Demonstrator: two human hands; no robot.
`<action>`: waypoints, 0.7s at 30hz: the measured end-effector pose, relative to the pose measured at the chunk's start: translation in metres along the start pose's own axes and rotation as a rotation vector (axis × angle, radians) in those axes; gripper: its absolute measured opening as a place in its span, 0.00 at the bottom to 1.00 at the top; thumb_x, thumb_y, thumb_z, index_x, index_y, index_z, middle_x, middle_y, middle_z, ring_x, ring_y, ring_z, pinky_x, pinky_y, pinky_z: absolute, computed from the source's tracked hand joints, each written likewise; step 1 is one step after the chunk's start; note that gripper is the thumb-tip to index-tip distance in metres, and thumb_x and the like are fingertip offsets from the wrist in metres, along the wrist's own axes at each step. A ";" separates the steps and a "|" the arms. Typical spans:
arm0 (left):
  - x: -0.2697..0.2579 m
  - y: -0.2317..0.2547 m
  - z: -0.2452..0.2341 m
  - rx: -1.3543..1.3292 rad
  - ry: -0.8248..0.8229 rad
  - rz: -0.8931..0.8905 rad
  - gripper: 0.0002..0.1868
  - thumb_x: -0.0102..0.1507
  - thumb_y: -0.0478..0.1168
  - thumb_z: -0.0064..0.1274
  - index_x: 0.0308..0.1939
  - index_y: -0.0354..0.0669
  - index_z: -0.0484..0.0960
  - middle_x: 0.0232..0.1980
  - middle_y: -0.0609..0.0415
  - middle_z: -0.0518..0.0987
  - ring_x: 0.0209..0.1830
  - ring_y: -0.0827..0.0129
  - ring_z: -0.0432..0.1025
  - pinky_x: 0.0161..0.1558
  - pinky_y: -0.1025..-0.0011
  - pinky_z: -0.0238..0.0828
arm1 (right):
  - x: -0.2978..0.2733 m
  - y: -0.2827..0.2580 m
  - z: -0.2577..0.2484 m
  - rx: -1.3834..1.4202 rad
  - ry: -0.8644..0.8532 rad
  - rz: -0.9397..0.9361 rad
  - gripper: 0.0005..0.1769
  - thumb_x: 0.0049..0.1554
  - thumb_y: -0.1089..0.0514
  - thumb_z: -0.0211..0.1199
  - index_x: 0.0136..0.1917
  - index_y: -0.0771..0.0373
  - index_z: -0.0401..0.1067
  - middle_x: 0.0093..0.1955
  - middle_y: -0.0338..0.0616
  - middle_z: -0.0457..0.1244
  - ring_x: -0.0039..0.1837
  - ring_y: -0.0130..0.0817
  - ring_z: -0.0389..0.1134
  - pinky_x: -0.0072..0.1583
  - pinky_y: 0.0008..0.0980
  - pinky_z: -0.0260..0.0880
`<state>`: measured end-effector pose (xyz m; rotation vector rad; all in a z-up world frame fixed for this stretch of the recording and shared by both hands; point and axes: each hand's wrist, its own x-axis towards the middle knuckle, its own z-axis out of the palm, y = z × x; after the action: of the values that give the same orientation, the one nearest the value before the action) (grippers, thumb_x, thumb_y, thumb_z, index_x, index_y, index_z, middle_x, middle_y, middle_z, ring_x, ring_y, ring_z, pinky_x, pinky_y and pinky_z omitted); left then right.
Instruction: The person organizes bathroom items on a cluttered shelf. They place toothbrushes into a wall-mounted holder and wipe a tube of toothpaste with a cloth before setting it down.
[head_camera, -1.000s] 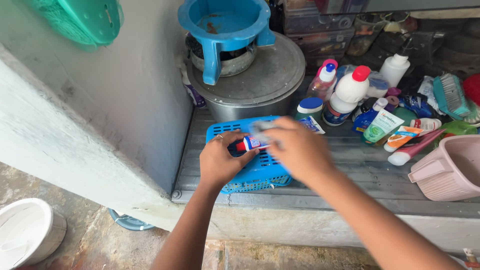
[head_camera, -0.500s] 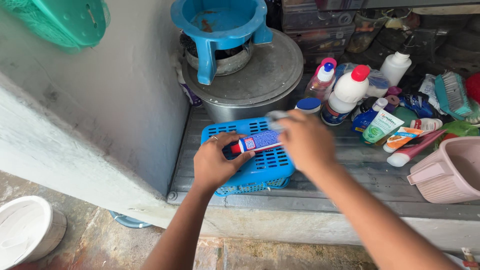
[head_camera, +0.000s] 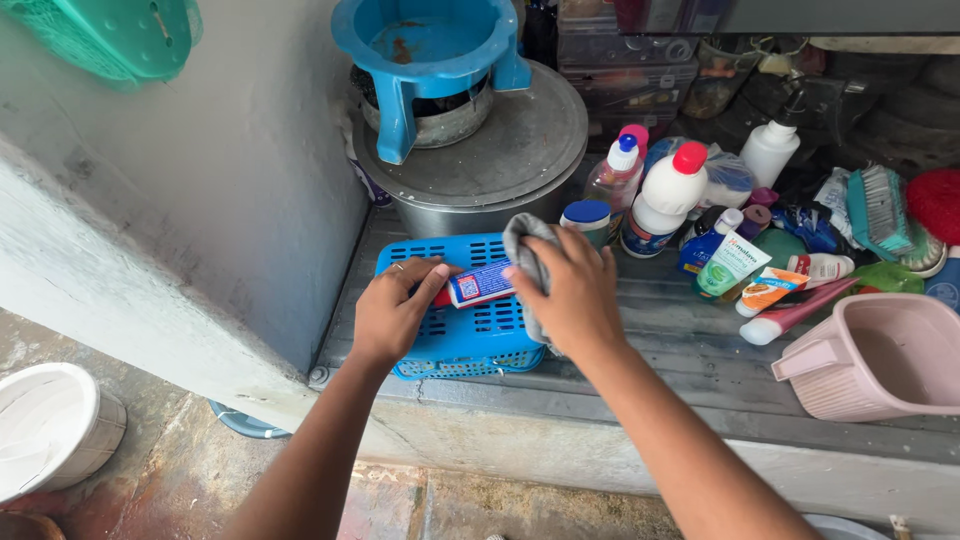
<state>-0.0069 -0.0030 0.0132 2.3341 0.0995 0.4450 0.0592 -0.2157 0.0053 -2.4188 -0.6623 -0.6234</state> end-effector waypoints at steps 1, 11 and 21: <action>0.000 0.000 -0.001 0.017 -0.016 0.019 0.18 0.66 0.56 0.50 0.49 0.56 0.89 0.54 0.58 0.85 0.56 0.62 0.77 0.56 0.66 0.70 | -0.002 -0.001 0.003 0.007 -0.039 0.009 0.31 0.54 0.36 0.67 0.64 0.55 0.75 0.71 0.53 0.59 0.76 0.51 0.54 0.72 0.67 0.41; -0.001 0.000 0.003 0.232 0.032 0.177 0.24 0.55 0.60 0.64 0.48 0.52 0.89 0.52 0.57 0.85 0.53 0.59 0.77 0.60 0.59 0.66 | -0.032 0.027 -0.007 0.319 -0.031 0.118 0.34 0.47 0.50 0.74 0.67 0.55 0.74 0.80 0.48 0.53 0.78 0.51 0.54 0.70 0.45 0.59; 0.001 0.002 0.000 0.162 0.038 0.135 0.23 0.51 0.57 0.70 0.44 0.50 0.90 0.47 0.55 0.87 0.52 0.61 0.79 0.69 0.54 0.59 | -0.125 0.163 -0.014 0.614 -0.088 0.981 0.27 0.59 0.59 0.70 0.71 0.62 0.77 0.59 0.65 0.69 0.53 0.63 0.70 0.51 0.55 0.64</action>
<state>-0.0062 -0.0043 0.0151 2.5018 -0.0042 0.5662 0.0515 -0.3822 -0.1156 -1.8555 0.3075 0.0992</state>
